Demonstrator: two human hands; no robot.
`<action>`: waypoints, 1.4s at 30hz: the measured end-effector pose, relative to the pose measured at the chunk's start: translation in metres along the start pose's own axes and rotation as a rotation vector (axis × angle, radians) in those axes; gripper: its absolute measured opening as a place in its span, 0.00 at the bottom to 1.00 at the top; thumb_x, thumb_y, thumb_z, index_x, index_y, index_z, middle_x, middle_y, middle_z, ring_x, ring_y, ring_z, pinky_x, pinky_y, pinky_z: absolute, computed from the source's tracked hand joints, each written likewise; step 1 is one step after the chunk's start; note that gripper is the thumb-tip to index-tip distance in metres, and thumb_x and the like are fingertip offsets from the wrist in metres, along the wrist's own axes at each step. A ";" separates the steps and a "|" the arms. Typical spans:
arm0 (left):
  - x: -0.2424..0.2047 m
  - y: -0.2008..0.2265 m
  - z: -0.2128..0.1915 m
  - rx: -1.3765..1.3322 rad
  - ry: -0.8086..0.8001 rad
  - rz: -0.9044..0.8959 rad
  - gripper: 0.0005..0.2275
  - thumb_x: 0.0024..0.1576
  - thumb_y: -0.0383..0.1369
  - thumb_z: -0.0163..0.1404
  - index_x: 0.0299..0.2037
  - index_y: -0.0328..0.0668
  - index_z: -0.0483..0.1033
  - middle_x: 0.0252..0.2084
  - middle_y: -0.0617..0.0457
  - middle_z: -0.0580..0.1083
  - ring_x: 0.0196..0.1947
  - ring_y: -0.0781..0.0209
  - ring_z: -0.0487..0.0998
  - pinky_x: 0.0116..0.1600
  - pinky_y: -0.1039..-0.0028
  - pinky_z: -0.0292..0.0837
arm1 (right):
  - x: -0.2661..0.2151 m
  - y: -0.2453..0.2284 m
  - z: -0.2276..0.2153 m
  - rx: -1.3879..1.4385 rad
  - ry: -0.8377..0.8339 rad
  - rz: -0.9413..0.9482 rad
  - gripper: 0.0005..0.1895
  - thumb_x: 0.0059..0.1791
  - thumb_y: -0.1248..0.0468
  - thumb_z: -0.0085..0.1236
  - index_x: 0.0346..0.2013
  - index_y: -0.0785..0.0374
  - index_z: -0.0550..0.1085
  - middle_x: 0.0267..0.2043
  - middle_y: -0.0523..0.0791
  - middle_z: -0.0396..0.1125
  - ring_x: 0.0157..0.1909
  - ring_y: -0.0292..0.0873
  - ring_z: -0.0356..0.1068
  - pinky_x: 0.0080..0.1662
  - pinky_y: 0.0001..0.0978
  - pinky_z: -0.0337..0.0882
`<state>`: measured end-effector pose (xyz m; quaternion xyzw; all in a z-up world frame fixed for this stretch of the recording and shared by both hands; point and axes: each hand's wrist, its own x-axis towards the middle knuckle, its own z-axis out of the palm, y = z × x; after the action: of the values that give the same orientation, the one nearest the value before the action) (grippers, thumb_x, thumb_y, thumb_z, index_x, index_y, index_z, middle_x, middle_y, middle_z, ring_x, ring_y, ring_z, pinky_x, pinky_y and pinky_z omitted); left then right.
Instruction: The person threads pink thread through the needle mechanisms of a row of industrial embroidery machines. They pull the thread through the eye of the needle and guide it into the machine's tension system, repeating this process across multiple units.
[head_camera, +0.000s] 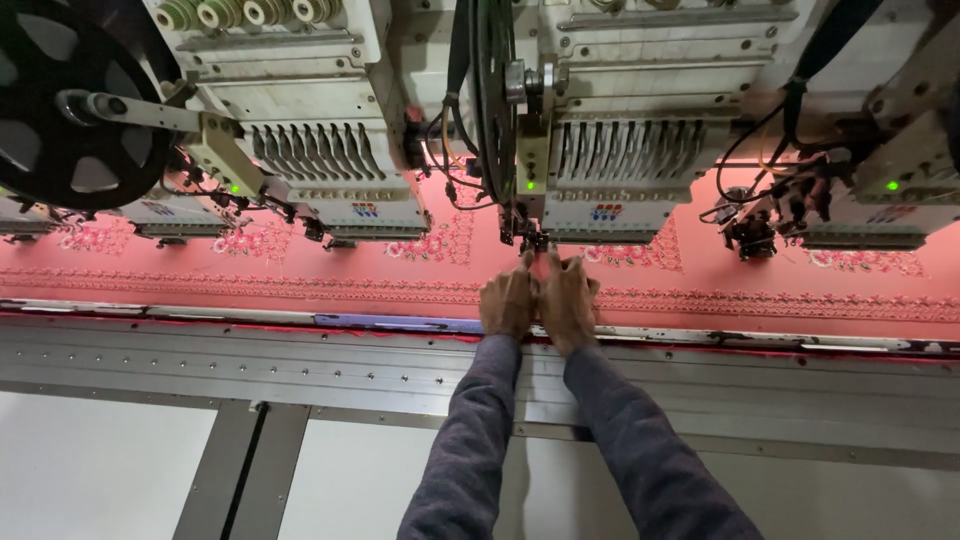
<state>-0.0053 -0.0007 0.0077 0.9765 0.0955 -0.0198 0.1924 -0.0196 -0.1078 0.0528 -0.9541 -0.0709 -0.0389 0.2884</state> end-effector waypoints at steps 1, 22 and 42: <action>-0.002 0.000 -0.005 -0.019 -0.013 0.000 0.25 0.60 0.38 0.45 0.70 0.63 0.64 0.35 0.38 0.81 0.44 0.36 0.83 0.49 0.49 0.80 | -0.003 -0.005 -0.005 0.007 0.001 -0.011 0.30 0.51 0.59 0.56 0.68 0.54 0.64 0.50 0.53 0.61 0.54 0.58 0.69 0.61 0.57 0.57; -0.004 0.005 -0.017 -0.305 0.166 -0.068 0.14 0.65 0.51 0.40 0.54 0.61 0.73 0.32 0.36 0.79 0.40 0.33 0.83 0.47 0.47 0.81 | 0.020 0.009 0.016 0.007 -0.007 0.026 0.15 0.51 0.58 0.47 0.50 0.58 0.72 0.44 0.52 0.69 0.46 0.63 0.76 0.53 0.57 0.72; 0.022 -0.113 -0.031 -0.245 0.045 -0.037 0.14 0.58 0.44 0.43 0.39 0.46 0.78 0.33 0.43 0.80 0.39 0.37 0.84 0.43 0.49 0.81 | -0.002 -0.049 0.080 -0.149 0.049 -0.139 0.10 0.53 0.53 0.51 0.44 0.52 0.70 0.39 0.48 0.69 0.41 0.57 0.78 0.47 0.49 0.77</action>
<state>-0.0057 0.1172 -0.0071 0.9439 0.1196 0.0103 0.3076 -0.0268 -0.0233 0.0123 -0.9645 -0.1265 -0.0874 0.2149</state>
